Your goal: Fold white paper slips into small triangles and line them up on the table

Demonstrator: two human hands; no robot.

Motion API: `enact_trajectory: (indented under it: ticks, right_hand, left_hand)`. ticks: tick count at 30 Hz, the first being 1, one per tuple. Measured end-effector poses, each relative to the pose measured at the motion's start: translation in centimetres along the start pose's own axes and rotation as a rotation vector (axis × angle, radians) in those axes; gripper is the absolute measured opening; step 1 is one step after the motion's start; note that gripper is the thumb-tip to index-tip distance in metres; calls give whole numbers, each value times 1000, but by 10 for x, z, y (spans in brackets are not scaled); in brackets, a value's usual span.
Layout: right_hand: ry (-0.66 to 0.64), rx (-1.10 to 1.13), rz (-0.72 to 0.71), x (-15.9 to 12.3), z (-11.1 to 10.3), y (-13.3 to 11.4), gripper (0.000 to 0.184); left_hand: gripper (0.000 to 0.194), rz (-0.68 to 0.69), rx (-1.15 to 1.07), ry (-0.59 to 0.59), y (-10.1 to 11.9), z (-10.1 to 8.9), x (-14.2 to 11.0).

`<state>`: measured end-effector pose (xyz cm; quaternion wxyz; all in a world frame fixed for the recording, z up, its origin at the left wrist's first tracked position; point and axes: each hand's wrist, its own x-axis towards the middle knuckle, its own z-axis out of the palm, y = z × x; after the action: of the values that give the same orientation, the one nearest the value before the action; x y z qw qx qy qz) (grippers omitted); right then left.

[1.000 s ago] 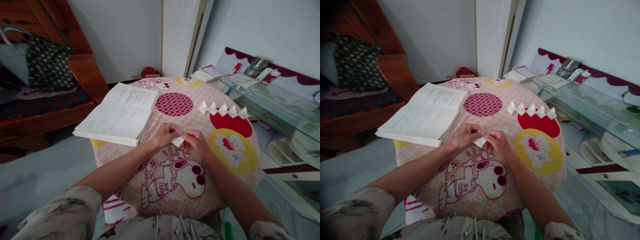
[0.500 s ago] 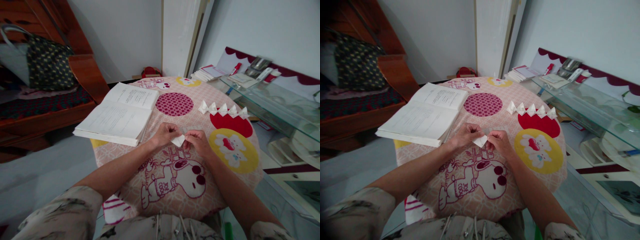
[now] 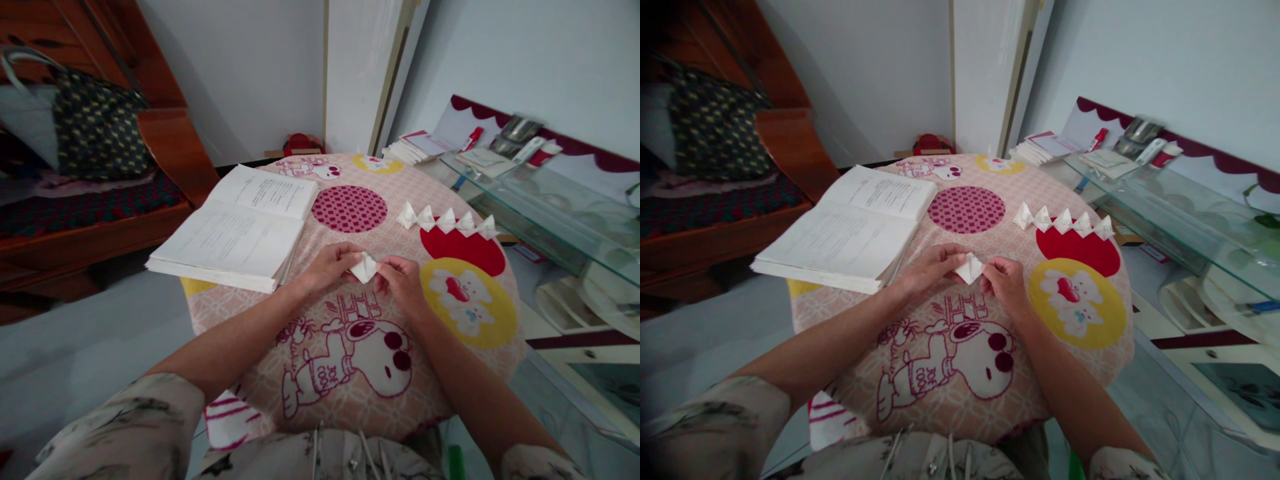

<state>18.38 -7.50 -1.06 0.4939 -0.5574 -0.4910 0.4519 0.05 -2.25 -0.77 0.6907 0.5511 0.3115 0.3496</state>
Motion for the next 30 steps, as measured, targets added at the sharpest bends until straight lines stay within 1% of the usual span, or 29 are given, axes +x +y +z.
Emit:
enact_trajectory:
  ticks: [3, 5, 8, 9, 12, 14, 17, 20, 24, 27, 30]
  right_hand:
    - [44, 11, -17, 1, 0, 2, 23]
    - [29, 15, -30, 1, 1, 3, 23]
    - [0, 49, -32, 2, 2, 2, 17]
    - [-5, 67, -34, 2, 3, 2, 18]
    - [-14, 96, -54, 2, 4, -1, 31]
    - [-21, 90, -62, 1, 4, -3, 27]
    - [-22, 95, -60, 0, 3, -5, 19]
    - [-26, 139, -62, 0, 2, -6, 19]
    - [-49, 192, -43, 2, 0, -5, 23]
    - [-48, 193, -37, 4, -1, -5, 25]
    - [-47, 165, -36, 4, -2, -3, 25]
  left_hand:
    - [43, 25, -48, 38, -1, 1, 0]
    - [40, 40, -66, 57, -2, 2, 0]
    - [34, 51, -67, 81, -2, 2, 0]
    - [31, 50, -60, 86, -2, 2, 0]
    - [21, 41, -37, 88, -2, 2, 0]
    - [15, 13, -45, 71, -2, 1, 1]
    - [12, -53, -107, 43, -3, -1, 2]
    - [15, -97, -191, 35, -3, -4, 2]
    - [30, -104, -250, 3, 0, -7, 1]
    - [37, -88, -223, -11, 0, -6, 1]
    - [37, -73, -156, 24, -2, -5, 1]
